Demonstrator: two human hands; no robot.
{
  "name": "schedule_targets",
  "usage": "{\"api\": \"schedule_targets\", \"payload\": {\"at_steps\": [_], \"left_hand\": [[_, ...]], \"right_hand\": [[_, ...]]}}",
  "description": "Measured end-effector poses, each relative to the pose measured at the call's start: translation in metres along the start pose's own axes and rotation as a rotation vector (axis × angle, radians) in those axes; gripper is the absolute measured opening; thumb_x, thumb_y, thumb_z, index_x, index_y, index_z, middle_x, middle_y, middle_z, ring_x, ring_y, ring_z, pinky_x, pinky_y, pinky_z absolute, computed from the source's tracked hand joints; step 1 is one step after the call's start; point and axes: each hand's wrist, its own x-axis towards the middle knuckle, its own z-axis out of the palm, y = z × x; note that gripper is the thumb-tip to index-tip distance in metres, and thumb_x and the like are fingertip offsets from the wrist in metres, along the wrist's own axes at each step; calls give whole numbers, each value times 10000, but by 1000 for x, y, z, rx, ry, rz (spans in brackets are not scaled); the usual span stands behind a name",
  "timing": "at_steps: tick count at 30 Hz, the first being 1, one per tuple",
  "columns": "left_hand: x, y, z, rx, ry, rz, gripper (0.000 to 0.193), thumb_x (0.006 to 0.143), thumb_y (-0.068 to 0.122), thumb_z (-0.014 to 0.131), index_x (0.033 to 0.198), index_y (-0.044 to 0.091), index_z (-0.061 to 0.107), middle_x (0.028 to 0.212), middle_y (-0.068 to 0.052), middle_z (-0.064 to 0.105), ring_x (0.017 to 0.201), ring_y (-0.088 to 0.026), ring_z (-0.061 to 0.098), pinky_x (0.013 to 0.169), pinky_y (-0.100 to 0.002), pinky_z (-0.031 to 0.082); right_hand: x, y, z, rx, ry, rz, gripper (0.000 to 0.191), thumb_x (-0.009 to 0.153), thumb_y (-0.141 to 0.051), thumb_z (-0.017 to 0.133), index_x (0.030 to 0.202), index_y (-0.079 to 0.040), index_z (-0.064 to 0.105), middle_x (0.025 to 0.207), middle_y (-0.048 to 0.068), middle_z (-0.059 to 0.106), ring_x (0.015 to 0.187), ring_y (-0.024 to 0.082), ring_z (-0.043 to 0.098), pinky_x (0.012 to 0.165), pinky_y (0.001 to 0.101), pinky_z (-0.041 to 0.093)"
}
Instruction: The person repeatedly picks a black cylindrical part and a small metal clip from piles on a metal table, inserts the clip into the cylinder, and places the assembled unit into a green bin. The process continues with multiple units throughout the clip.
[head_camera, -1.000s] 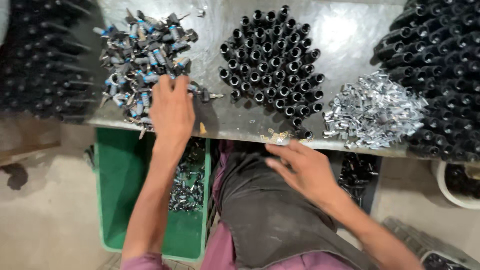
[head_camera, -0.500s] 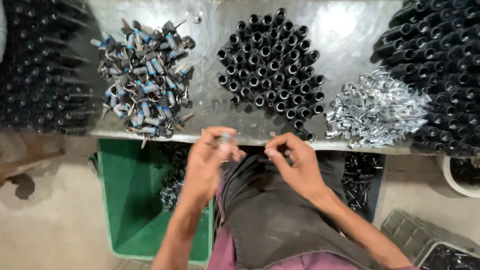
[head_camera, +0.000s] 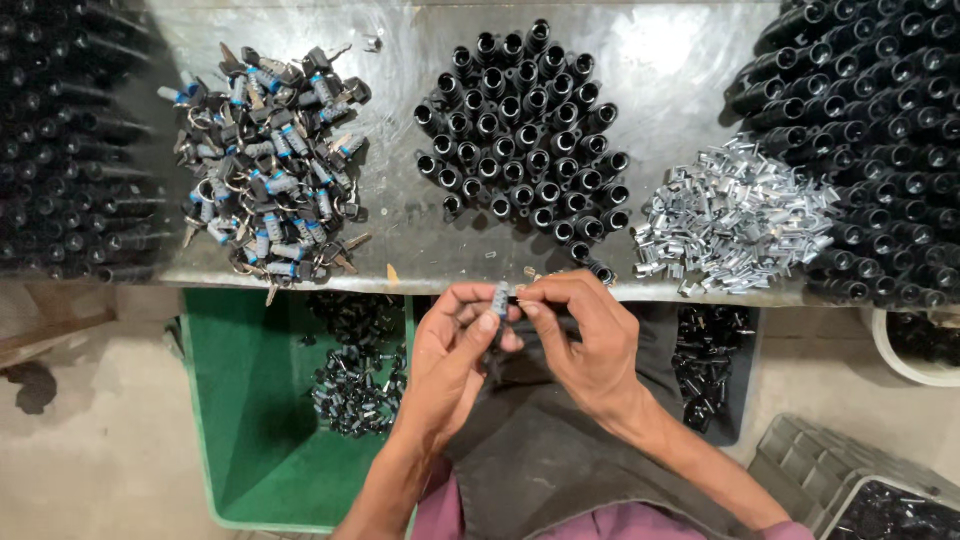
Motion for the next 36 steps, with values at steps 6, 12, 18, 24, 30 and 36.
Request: {"api": "schedule_targets", "payload": {"at_steps": [6, 12, 18, 24, 30, 36], "left_hand": [[-3, -10, 0, 284, 38, 119, 239, 993, 75, 669, 1201, -40, 640, 1110, -120, 724, 881, -124, 652, 812, -283, 555], [-6, -12, 26, 291, -119, 132, 166, 1011, 74, 705, 1129, -7, 622, 1083, -105, 730, 883, -123, 670, 825, -281, 567], [16, -12, 40, 973, -318, 413, 230, 948, 146, 728, 1126, 50, 619, 1005, -65, 662, 953, -179, 648, 869, -328, 517], [57, -29, 52, 1631, -281, 863, 162, 907, 152, 759, 999, 99, 637, 872, -81, 573, 807, -294, 604, 701, -420, 490], [29, -22, 51, 1106, -244, 697, 240, 919, 44, 725, 1110, 58, 581, 1265, -130, 670, 1180, -305, 677, 982, -370, 551], [10, -6, 39, 1077, -164, 536, 281, 876, -41, 703, 1141, 49, 677, 1157, -122, 707, 1073, -281, 679, 936, -345, 539]], "right_hand": [[-9, 3, -5, -159, 56, -112, 177, 901, -31, 806, 1026, -19, 681, 947, 107, 745, 801, 203, 749, 705, 259, 571], [-18, 31, -26, 499, -213, 306, 170, 985, -143, 689, 1070, 4, 686, 1159, 160, 717, 1123, 239, 679, 997, 379, 533], [-61, 52, -83, 1012, 130, 216, 312, 1105, -340, 611, 1213, -50, 570, 1318, 217, 640, 1402, 383, 572, 1272, 553, 394], [-77, 78, -97, 911, 210, 400, 341, 1150, -275, 561, 1321, 19, 585, 1004, 67, 562, 971, 217, 584, 1023, 460, 514], [-65, 58, -57, 484, 43, 528, 268, 1063, -117, 540, 1174, 74, 691, 1101, 132, 711, 929, 167, 606, 870, 338, 512], [-31, 26, -50, 728, -143, 586, 384, 960, -110, 603, 1335, -28, 619, 1123, 9, 697, 902, 110, 636, 839, 274, 539]]}}
